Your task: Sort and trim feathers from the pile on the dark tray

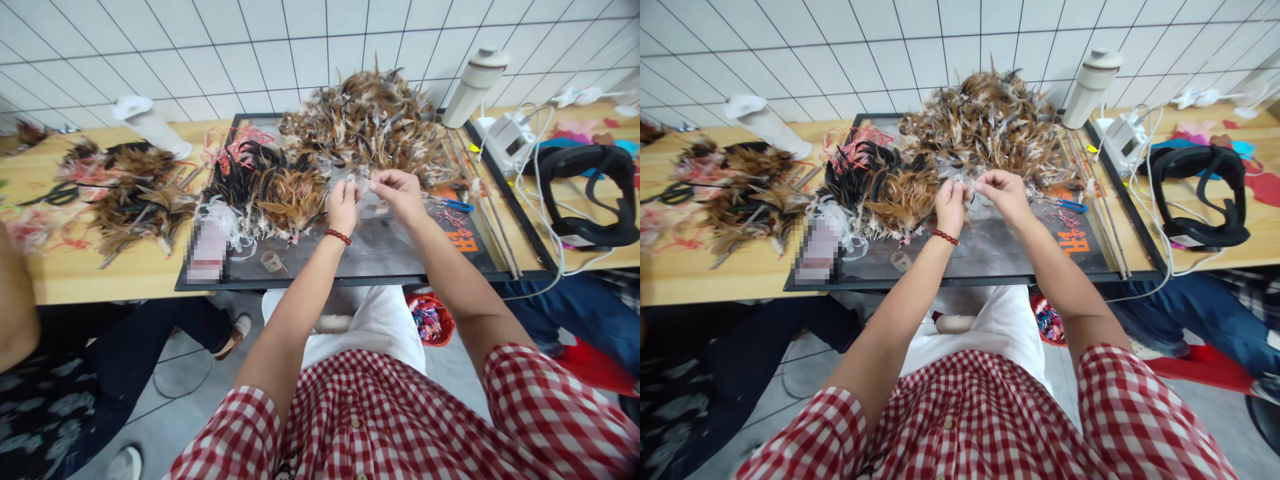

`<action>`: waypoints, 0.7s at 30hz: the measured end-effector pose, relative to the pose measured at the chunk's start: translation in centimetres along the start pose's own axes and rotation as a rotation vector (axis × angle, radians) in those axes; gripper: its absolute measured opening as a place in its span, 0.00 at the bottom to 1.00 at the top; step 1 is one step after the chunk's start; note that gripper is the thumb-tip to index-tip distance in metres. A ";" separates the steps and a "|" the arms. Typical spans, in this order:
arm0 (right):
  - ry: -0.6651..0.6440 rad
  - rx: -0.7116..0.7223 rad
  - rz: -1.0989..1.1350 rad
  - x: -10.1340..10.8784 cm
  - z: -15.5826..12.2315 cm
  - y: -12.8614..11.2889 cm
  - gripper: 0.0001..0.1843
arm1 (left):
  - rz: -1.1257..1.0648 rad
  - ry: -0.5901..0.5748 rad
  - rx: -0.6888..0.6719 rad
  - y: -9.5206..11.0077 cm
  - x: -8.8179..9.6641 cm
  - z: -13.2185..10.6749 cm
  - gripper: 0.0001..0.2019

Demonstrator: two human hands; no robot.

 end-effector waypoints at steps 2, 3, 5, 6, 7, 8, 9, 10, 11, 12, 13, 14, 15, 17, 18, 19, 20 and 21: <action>-0.094 0.054 -0.120 0.6 0.1 -0.1 0.23 | 0.010 0.022 0.046 -0.1 0.2 0.3 0.24; -0.138 0.080 -0.177 0.7 0.1 -0.1 0.21 | 0.008 0.020 0.067 0.0 0.3 0.3 0.24; -0.187 0.123 -0.255 0.7 0.0 -0.1 0.15 | 0.016 -0.005 0.073 0.4 0.4 0.2 0.22; -0.191 0.139 -0.273 0.6 -0.1 -0.1 0.13 | 0.028 -0.021 0.067 0.7 0.4 0.1 0.21; -0.184 0.149 -0.282 0.4 -0.2 -0.1 0.11 | 0.045 -0.031 0.060 1.0 0.4 -0.1 0.19; -0.167 0.152 -0.286 0.3 -0.3 -0.1 0.10 | 0.060 -0.035 0.059 1.3 0.4 -0.3 0.18; -0.141 0.149 -0.286 0.1 -0.3 -0.1 0.10 | 0.067 -0.036 0.063 1.6 0.4 -0.5 0.18; -0.109 0.144 -0.284 0.1 -0.3 -0.2 0.11 | 0.065 -0.038 0.073 1.8 0.4 -0.7 0.19; -0.076 0.138 -0.280 0.0 -0.3 -0.3 0.12 | 0.054 -0.043 0.087 2.0 0.3 -0.8 0.19; -0.045 0.135 -0.273 0.1 -0.3 -0.4 0.14 | 0.037 -0.054 0.101 2.1 0.3 -0.9 0.20; -0.017 0.135 -0.262 0.1 -0.3 -0.5 0.16 | 0.018 -0.072 0.115 2.1 0.2 -1.0 0.21; 0.005 0.137 -0.251 0.2 -0.3 -0.7 0.17 | 0.000 -0.096 0.126 2.1 0.2 -1.0 0.21; 0.019 0.139 -0.241 0.2 -0.3 -0.9 0.19 | -0.018 -0.120 0.136 2.1 0.1 -1.0 0.20; 0.035 0.140 -0.227 0.3 -0.3 -1.1 0.20 | -0.048 -0.166 0.163 2.2 0.0 -1.0 0.19; 0.046 0.135 -0.222 0.2 -0.3 -1.1 0.21 | -0.065 -0.185 0.186 2.3 -0.1 -1.1 0.19; 0.064 0.126 -0.212 0.2 -0.3 -1.0 0.21 | -0.086 -0.201 0.221 2.4 -0.1 -1.1 0.19; 0.090 0.114 -0.190 0.2 -0.2 -0.8 0.22 | -0.112 -0.213 0.265 2.5 -0.1 -1.1 0.19; 0.119 0.097 -0.157 0.2 -0.1 -0.6 0.23 | -0.143 -0.224 0.314 2.6 -0.1 -1.2 0.20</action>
Point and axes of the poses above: each hand's wrist, its own z-axis towards the middle knuckle, its own x-axis out of the back of the hand, y = z × x, the point moved 1 cm from there along z, towards the middle knuckle, and after that the axes turned 10 degrees about y, right-handed, at the moved point
